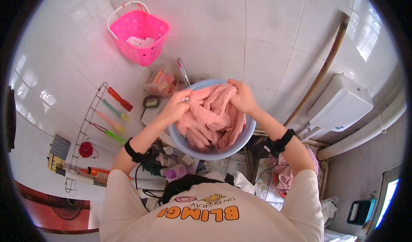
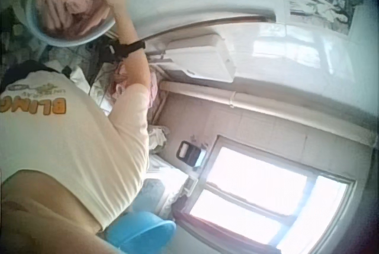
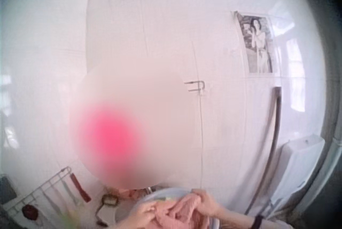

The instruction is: The person washes clothes in a basin, scrubbing them with a bar of soap, rinsing them, and wringing them out by hand.

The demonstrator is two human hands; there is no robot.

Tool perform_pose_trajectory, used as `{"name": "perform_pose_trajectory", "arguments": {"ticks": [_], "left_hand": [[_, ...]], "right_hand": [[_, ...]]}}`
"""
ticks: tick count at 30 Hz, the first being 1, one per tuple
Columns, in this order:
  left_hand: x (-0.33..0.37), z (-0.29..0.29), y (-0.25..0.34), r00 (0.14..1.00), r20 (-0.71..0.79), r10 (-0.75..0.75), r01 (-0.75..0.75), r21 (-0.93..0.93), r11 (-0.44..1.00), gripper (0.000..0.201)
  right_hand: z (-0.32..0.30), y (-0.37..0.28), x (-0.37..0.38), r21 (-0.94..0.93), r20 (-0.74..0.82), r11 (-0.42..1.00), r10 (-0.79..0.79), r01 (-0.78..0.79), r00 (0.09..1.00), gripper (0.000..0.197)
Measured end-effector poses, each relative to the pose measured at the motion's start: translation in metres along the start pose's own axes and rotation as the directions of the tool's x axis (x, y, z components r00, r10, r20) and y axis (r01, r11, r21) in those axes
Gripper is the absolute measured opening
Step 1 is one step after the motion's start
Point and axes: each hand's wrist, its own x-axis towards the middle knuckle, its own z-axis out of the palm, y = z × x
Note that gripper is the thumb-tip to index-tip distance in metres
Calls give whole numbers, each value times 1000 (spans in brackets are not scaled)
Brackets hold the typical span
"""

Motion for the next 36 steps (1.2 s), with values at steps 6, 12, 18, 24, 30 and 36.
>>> {"name": "perform_pose_trajectory", "arguments": {"ticks": [6, 12, 18, 24, 30, 36], "left_hand": [[13, -17, -49, 985, 145, -89, 49, 260, 964, 20], [-20, -24, -113, 893, 307, -328, 26, 693, 721, 33], [-31, -14, -123, 865, 411, -287, -21, 602, 798, 54], [-25, 28, -125, 727, 651, -219, -159, 470, 868, 53], [-17, 67, -139, 536, 804, -256, -256, 445, 858, 38], [-21, 109, -195, 368, 863, -346, -257, 452, 854, 29]], "right_hand": [[-3, 47, -8, -345, 309, 935, 195, -81, 931, 20], [-16, 94, -30, -498, 402, 861, 333, -102, 853, 19], [-8, 96, -49, -455, 631, 888, 272, 63, 726, 39], [28, 87, -82, -456, 834, 884, 387, 98, 395, 69], [42, 122, -91, -293, 932, 948, 253, 127, 260, 71], [65, 138, -91, -335, 942, 941, 333, 41, 36, 68]]}}
